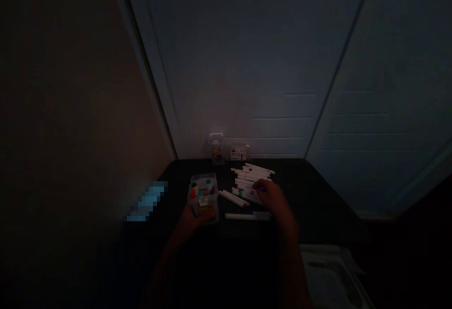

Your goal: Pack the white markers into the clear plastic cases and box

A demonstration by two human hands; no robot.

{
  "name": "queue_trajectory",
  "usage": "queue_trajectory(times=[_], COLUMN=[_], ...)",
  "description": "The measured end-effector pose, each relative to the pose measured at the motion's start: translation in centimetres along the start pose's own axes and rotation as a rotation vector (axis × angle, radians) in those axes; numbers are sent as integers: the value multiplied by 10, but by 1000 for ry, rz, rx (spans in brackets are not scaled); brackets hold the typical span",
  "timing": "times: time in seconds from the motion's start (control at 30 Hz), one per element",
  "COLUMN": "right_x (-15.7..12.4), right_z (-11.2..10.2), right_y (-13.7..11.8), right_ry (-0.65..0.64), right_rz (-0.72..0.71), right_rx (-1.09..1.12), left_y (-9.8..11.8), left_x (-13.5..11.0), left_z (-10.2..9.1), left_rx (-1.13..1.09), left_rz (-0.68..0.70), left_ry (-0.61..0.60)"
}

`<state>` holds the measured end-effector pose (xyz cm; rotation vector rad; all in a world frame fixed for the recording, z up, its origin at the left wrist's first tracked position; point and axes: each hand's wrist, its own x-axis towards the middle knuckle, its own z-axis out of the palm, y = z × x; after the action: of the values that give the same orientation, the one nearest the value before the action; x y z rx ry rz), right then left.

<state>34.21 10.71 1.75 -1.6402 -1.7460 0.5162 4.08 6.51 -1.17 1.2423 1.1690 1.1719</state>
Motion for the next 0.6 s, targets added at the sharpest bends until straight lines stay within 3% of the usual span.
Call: queue_trajectory(times=[0.13,0.33,0.6], right_x=[-2,-3,-4], right_z=[3,6,7], right_y=[2,-5,-2], right_ry=[-67,-155,-114], right_rz=[-5,-24,-14], right_rx=[-5,14,-17], left_y=[1,0,2], left_x=[-1,-1,-3], left_z=[1,1,2], left_rx=[-21,-35,-47], left_rz=[31,15,6], left_ry=[88,75,137])
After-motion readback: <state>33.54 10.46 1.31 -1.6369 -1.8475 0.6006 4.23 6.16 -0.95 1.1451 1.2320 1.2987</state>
